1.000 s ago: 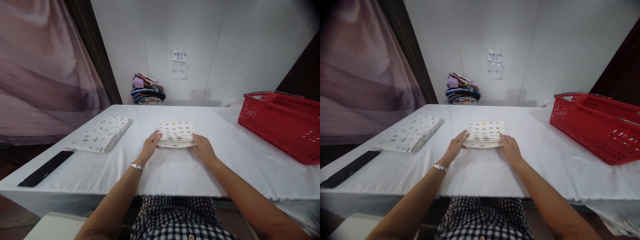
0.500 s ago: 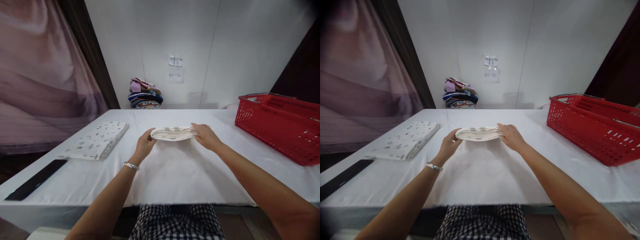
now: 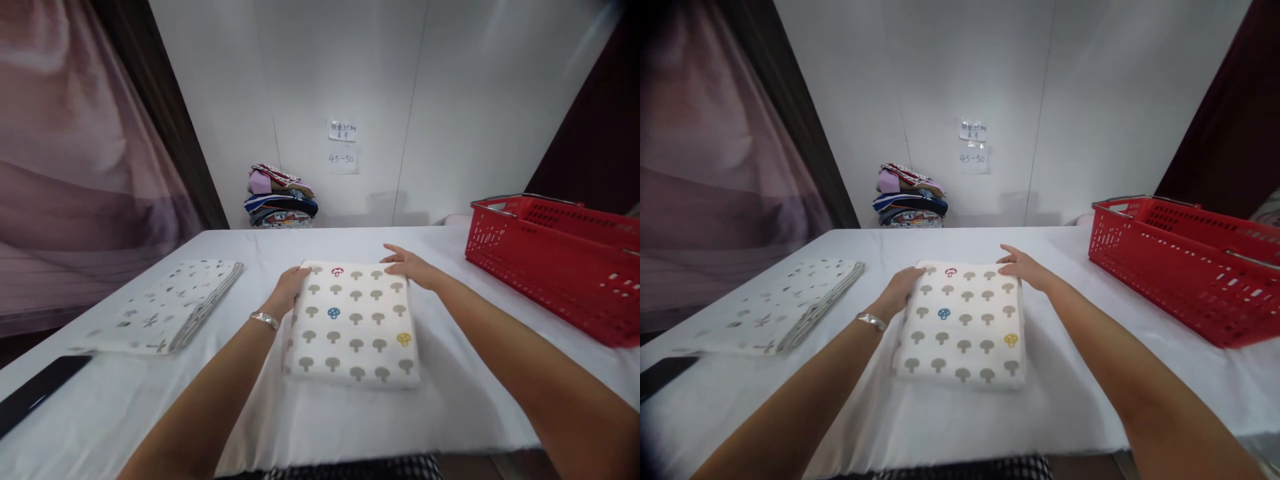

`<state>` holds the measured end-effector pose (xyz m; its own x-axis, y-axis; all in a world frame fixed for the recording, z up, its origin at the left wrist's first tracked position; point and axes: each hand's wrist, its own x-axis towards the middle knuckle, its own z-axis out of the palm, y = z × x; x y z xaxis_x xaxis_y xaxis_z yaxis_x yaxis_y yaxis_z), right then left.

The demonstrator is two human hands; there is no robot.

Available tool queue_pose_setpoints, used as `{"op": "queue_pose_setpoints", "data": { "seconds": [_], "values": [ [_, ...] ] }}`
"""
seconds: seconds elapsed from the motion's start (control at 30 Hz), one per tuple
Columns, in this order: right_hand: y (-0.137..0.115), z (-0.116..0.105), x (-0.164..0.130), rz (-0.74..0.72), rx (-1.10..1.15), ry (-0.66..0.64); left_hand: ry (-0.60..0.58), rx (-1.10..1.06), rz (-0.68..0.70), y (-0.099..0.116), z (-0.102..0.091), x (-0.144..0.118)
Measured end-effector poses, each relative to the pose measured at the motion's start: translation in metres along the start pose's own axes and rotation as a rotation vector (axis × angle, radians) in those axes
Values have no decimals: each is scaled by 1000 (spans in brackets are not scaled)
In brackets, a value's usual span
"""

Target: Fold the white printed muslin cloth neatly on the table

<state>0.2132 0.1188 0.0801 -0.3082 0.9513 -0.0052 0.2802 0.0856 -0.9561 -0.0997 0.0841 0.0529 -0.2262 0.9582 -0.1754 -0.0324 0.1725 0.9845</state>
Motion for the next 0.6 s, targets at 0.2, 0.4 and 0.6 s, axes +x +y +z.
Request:
{"op": "queue_pose_setpoints", "data": {
  "seconds": [0.2,0.4,0.6],
  "values": [
    [60,23,44,339,173,84,-26,114,-150,-44,12,41],
    [74,20,47,290,292,157,-14,379,97,-23,18,70],
    [90,13,57,377,313,301,-67,676,183,1,43,114]
  ]
}}
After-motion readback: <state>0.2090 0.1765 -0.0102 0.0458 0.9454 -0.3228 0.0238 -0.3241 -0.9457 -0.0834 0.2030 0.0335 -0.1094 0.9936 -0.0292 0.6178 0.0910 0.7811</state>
